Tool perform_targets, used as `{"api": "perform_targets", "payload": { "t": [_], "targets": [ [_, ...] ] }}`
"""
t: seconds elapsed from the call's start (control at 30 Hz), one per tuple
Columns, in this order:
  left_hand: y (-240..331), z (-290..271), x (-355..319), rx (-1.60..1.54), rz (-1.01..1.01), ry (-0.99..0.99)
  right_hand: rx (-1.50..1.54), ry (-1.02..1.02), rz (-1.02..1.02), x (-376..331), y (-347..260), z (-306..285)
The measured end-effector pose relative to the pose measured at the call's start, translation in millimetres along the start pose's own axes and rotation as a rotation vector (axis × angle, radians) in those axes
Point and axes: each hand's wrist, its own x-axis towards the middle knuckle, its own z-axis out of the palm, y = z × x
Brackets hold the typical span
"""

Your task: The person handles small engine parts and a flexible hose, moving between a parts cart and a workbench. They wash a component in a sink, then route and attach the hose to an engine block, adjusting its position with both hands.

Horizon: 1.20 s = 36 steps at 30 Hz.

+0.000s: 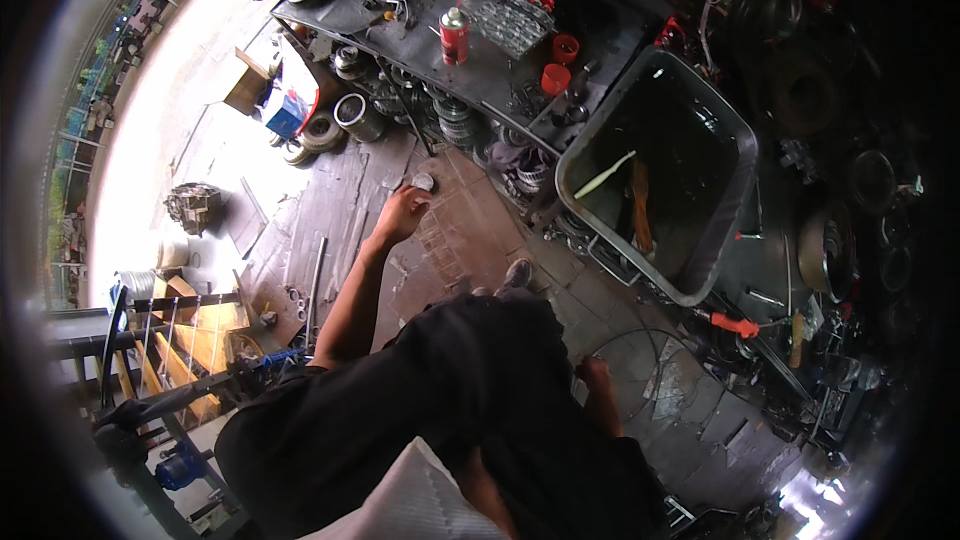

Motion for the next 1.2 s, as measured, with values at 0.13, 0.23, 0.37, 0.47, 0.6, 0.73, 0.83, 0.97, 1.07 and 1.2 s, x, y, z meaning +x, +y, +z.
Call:
{"api": "perform_targets", "payload": {
  "t": [0.13, 0.23, 0.37, 0.47, 0.6, 0.73, 0.83, 0.97, 1.07, 1.2],
  "targets": [
    [-8, -40, 79, 0.162, 0.134, 0.17, -0.186, 0.132, -0.065, 43, -42, -2],
    [-17, -69, 154, 0.265, 0.285, 0.197, 1.005, 0.298, 0.327, 89, -89, -30],
    [-25, -80, 263, 0.297, 0.302, 0.264, 1.024, 0.557, 0.85, 160, -135, -70],
    [-55, -74, 355, 0.372, 0.36, 0.195, 1.124, 0.785, 0.72, 163, -157, -63],
    [-120, -74, 452, 0.505, 0.152, -0.038, 0.678, 0.691, 0.819, 116, -206, 25],
    [-164, -62, 511, 0.323, 0.069, -0.324, 0.909, 0.677, 1.211, 89, -289, 121],
    [-172, -50, 533, 0.796, 0.53, -0.203, 1.185, 0.88, 1.444, 86, -350, 185],
    [-153, -60, 537, 0.606, 0.848, -0.048, 1.306, 0.893, 1.498, 93, -401, 261],
    [-120, -93, 527, 0.532, 0.874, 0.029, 1.348, 0.883, 1.541, 116, -414, 273],
    [-66, -138, 482, 0.58, 0.639, 0.282, 1.209, 0.791, 1.577, 130, -407, 237]
  ]
}}
